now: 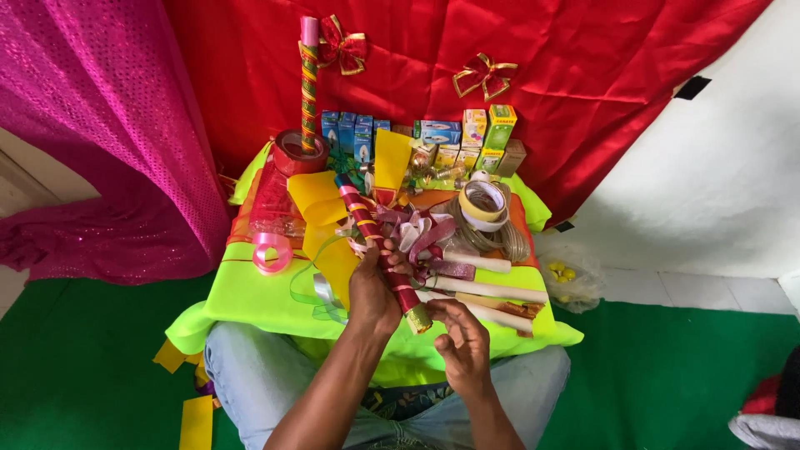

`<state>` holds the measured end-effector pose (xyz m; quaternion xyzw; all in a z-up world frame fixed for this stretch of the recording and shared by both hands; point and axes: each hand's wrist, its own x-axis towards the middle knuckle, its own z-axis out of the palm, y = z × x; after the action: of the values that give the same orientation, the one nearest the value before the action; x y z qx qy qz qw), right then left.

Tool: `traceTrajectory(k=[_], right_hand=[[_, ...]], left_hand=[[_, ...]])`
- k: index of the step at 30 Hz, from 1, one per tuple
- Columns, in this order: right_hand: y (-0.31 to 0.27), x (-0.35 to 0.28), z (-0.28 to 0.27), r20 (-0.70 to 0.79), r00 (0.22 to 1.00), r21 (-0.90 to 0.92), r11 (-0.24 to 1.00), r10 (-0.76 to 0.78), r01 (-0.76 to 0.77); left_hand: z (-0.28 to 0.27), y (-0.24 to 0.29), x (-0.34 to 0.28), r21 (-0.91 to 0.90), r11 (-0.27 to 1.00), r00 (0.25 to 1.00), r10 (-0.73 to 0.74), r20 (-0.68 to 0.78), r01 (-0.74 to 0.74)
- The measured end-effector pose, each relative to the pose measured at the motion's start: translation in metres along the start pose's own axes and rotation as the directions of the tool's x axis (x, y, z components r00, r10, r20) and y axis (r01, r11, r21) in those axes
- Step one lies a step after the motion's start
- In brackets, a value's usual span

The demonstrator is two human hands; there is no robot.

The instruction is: The person wraps a cylindrical object with a red and gold striped ribbon, then places it on the table. They then pick up a pink ribbon and a white cylindrical object, handling them briefly.

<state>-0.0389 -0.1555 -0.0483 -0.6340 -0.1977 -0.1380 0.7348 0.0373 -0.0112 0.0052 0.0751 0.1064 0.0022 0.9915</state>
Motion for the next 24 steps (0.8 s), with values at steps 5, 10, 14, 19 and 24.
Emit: traceTrajectory(k=[5, 10, 14, 19, 24], right_hand=[[0.001, 0.003, 0.002, -0.032, 0.999, -0.015, 1.000, -0.010, 0.009], [-0.009, 0.011, 0.008, -0.019, 0.997, -0.174, 0.982, -0.073, 0.069], [-0.003, 0.007, 0.001, -0.037, 0.999, -0.087, 0.996, 0.015, -0.018], [-0.006, 0.004, 0.001, -0.030, 0.999, 0.006, 1.000, 0.020, -0.020], [-0.012, 0.008, 0.008, -0.013, 0.999, -0.059, 0.998, 0.037, -0.037]], left_hand=[[0.007, 0.000, -0.007, 0.066, 0.997, 0.999, 0.043, 0.026, -0.044], [0.009, -0.003, -0.010, 0.060, 0.995, 0.997, 0.083, 0.002, -0.083], [0.010, -0.001, -0.009, 0.107, 0.988, 0.994, 0.110, 0.021, -0.112], [0.007, 0.002, -0.007, 0.099, 0.983, 0.988, 0.150, 0.045, -0.154], [0.004, -0.009, -0.015, 0.132, 0.964, 0.969, 0.216, 0.123, -0.232]])
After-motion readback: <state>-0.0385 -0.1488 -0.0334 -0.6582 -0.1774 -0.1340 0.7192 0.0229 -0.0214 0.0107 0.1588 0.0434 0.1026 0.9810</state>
